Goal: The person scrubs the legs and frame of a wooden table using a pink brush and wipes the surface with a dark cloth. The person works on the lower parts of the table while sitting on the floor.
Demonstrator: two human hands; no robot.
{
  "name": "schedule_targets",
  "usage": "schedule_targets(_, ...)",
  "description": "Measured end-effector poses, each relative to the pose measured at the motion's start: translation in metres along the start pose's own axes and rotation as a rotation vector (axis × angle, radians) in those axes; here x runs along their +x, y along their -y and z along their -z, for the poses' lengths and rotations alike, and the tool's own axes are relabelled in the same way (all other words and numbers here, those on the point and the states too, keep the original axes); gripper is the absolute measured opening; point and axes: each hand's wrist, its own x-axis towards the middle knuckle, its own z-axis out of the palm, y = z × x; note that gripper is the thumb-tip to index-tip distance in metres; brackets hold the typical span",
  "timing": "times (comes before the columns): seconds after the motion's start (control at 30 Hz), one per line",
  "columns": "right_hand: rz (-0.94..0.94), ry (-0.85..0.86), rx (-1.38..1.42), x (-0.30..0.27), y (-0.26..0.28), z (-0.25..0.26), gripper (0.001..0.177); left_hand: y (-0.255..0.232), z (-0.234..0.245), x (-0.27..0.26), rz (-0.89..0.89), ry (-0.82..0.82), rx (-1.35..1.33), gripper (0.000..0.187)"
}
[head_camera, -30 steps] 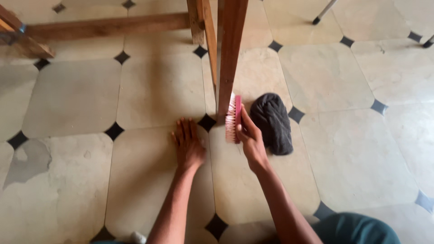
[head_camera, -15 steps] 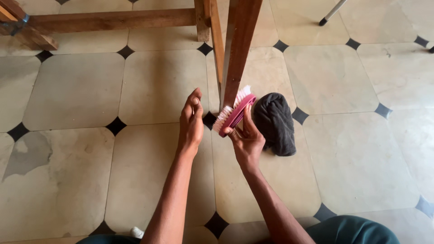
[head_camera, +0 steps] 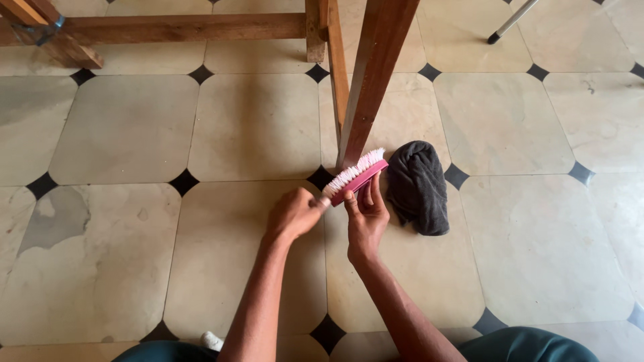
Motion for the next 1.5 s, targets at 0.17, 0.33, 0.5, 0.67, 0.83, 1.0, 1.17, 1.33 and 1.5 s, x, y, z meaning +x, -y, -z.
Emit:
schedule_targets(0.17,-0.053,-0.117,-0.158,0.002,-0.02,0.008,0.078,0.001,-0.035,0.006,-0.063,-0.184,-0.156,0.047)
schedule_targets(0.33,-0.024,-0.183,-0.271,0.013,-0.031,0.03,0.061,0.004,-0.05,0.014,-0.059,-0.321,-0.198,0.037)
schedule_targets(0.5,-0.072,-0.31,-0.364,0.031,-0.005,0.04,0.048,0.009,-0.051,0.019,-0.076,-0.463,-0.173,0.035)
schedule_targets(0.67,0.16,-0.044,-0.511,0.032,0.025,0.038,0.068,0.005,-0.047,0.01,0.043,-0.13,-0.488,0.016)
schedule_targets(0.83,0.26,0.042,-0.798,0.041,0.026,0.052,0.047,0.014,-0.044,0.016,-0.11,-0.22,-0.22,0.02)
schedule_targets(1.0,0.327,0.017,-0.716,0.031,0.0,0.048,0.035,0.023,-0.032,0.017,-0.151,-0.328,-0.08,0.06)
schedule_targets(1.17,0.239,0.08,-0.813,0.012,-0.012,0.022,0.023,0.029,-0.001,-0.005,-0.07,-0.503,-0.135,0.064)
schedule_targets(1.33,0.283,0.094,-0.85,0.012,-0.013,0.015,0.022,0.023,0.001,-0.012,-0.036,-0.611,-0.148,0.05)
schedule_targets(1.5,0.35,-0.106,-0.779,0.028,-0.006,0.047,0.028,0.014,-0.055,0.004,-0.226,-0.573,-0.128,0.058)
